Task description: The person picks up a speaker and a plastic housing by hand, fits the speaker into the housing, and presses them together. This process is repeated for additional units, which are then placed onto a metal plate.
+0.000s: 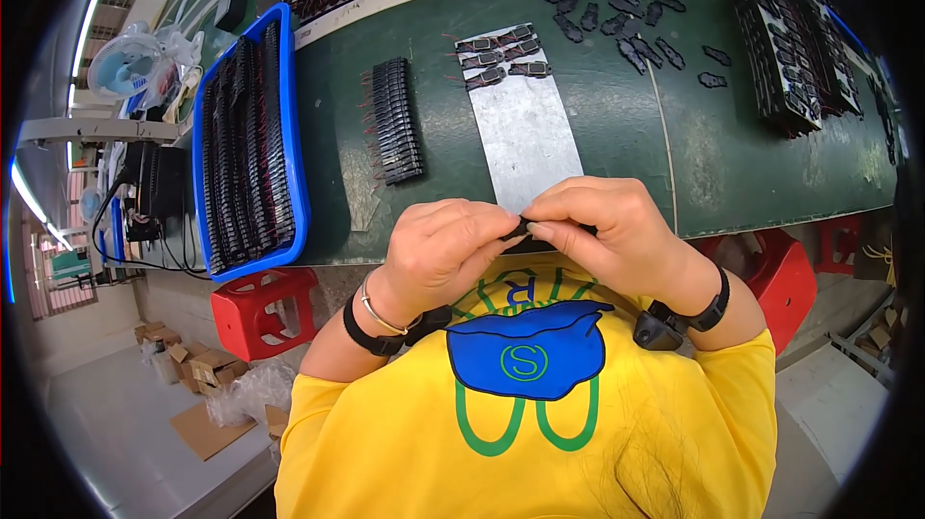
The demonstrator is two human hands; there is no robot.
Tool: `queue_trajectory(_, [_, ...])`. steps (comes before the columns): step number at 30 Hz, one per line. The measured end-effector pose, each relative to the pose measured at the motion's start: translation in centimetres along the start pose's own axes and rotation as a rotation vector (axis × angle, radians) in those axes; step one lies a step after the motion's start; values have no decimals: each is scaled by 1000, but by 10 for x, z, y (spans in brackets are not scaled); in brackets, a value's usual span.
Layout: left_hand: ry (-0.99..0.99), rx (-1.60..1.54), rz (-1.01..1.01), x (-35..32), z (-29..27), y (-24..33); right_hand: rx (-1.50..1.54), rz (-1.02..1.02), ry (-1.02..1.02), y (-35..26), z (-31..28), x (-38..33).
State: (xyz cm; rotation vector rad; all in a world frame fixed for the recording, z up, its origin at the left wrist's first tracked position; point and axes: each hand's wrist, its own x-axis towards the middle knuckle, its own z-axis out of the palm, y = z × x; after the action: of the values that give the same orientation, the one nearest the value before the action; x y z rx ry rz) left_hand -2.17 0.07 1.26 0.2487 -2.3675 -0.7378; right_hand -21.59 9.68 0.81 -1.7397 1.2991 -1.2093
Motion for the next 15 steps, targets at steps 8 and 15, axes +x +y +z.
queue_trajectory(8, [-6, -23, -47, -2, -2, -1, -4, 45, -37, -3, -1, 0])
queue_trajectory(15, [8, -171, -248, -7, -7, 2, 19, 57, 189, -4, 1, -2])
